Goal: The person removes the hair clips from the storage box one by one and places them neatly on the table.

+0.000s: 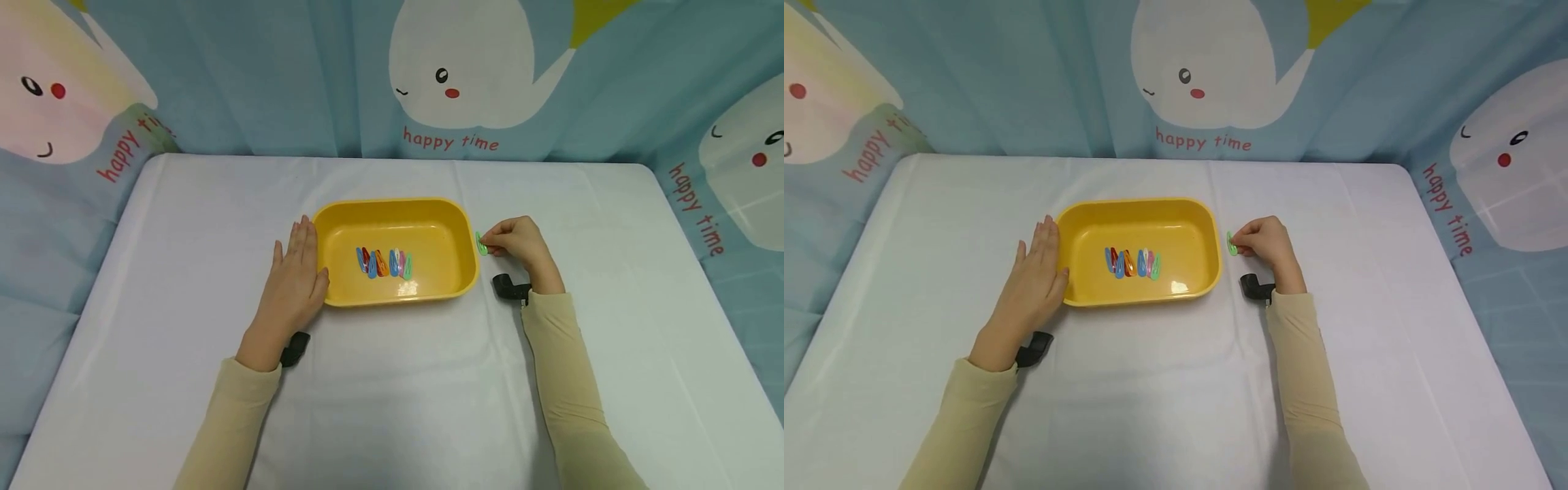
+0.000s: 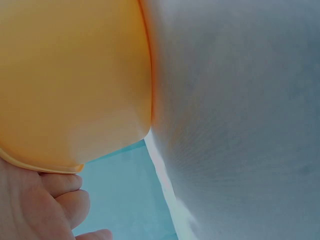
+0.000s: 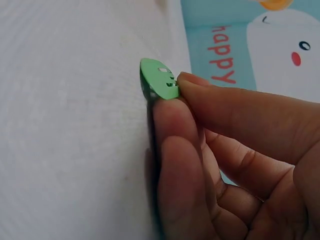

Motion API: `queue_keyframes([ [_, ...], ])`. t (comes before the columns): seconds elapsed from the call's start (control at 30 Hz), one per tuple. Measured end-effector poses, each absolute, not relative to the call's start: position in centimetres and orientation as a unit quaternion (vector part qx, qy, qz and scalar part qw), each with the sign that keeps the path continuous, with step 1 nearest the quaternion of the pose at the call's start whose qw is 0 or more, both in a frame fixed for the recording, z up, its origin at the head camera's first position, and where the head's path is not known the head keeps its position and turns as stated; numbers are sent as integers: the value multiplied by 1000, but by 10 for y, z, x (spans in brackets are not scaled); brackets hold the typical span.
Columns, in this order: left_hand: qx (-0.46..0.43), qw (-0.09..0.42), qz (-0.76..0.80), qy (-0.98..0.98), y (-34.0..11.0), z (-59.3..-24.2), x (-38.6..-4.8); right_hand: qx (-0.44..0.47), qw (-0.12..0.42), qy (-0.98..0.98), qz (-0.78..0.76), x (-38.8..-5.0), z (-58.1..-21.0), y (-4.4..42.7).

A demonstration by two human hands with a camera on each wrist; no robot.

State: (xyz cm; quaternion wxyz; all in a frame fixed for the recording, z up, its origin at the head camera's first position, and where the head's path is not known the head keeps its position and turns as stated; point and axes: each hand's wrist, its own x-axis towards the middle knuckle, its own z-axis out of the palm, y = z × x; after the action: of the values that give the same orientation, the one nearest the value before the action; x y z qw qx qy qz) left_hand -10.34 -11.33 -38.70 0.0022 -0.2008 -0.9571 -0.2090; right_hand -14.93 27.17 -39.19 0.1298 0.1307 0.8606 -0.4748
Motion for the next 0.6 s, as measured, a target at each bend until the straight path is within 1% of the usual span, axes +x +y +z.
queue_keyframes([
  [0.23,-202,11,-213,-956,-113,-389,-103,120,127,871,-460,-149,-393,275],
  [0.6,-197,5,-211,-957,-116,-387,-103,120,151,847,-495,-147,-391,279],
])
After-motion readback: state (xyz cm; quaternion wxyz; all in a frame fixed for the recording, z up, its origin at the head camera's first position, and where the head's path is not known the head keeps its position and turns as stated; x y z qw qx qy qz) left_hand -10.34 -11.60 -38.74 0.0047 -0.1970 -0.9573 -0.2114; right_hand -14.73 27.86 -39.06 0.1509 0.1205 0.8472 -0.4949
